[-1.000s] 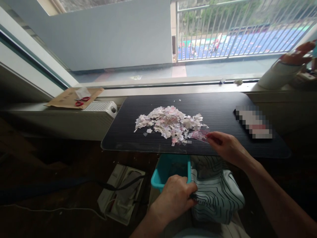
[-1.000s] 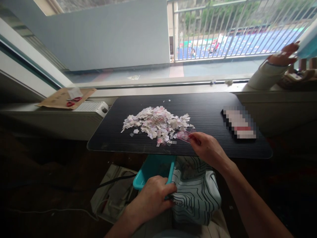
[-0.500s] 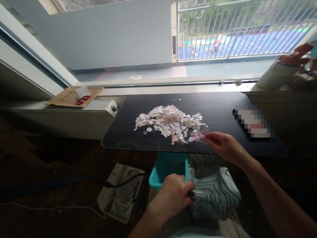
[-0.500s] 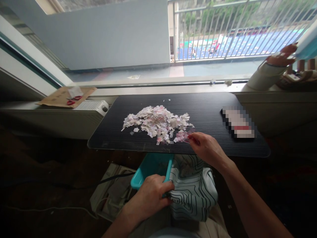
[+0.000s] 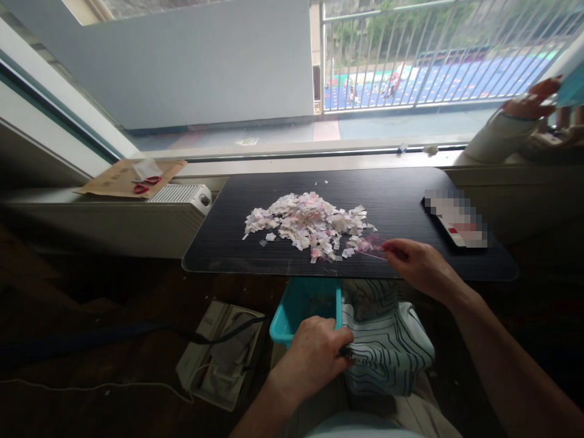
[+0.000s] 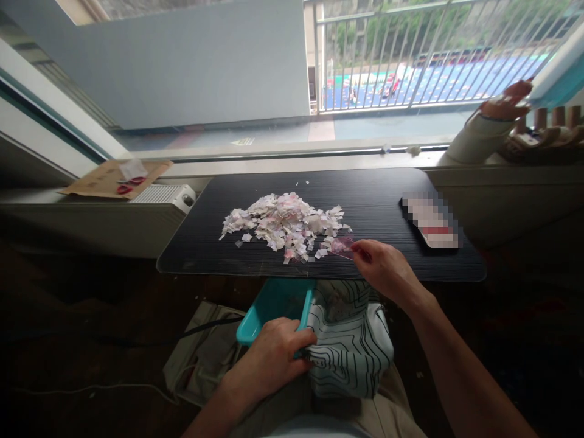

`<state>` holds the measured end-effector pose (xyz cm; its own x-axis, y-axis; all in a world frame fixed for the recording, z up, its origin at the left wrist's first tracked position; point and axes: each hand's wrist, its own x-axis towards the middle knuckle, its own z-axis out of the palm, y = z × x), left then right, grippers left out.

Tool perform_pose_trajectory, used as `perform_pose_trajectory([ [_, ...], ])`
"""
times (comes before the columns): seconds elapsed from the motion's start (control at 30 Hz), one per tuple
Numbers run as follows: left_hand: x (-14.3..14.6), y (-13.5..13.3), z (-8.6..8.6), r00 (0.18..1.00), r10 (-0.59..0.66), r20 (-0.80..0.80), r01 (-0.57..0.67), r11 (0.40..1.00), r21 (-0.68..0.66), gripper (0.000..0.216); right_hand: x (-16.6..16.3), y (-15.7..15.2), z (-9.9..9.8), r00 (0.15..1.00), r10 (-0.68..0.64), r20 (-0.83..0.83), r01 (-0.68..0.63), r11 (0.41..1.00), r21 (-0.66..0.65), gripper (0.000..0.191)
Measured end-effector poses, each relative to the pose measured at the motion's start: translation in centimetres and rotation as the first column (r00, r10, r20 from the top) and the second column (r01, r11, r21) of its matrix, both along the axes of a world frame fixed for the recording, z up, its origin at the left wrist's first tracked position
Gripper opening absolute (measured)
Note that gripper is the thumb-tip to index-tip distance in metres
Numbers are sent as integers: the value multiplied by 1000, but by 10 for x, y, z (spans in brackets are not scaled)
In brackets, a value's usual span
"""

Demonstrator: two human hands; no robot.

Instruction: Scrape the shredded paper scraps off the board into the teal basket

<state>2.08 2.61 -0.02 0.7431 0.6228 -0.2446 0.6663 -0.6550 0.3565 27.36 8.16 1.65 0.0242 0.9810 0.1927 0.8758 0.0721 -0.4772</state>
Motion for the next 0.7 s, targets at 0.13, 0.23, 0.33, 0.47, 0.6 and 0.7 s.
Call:
perform_pose_trajectory([
  [0.13, 0, 0, 1, 1000, 0, -3, 0, 1000, 1, 17, -5, 2, 0, 1000, -12, -3, 12, 1000, 22, 23],
  [0.23, 0, 0, 0, 1000, 7, 8, -8, 1000, 17, 17, -6, 2, 1, 1000, 20, -20, -20, 1000, -23, 23],
  [0.33, 0, -1, -2, 1000, 14, 15, -14, 1000, 24, 16, -3, -1, 3, 999, -18, 46, 20, 999, -49, 22],
  [0.47, -1, -1, -3, 1000, 18, 24, -19, 999, 27, 16, -2, -2, 5, 1000, -18, 1, 18, 999, -29, 23],
  [0.6, 0, 0, -1, 999, 15, 34, -15, 1000, 26, 16, -2, -2, 4, 1000, 8, -24, -10, 998, -65, 23],
  [0.7, 0, 1, -1, 999, 21, 28, -22, 999, 24, 15, 3, -4, 3, 999, -10, 47, 13, 998, -64, 21],
])
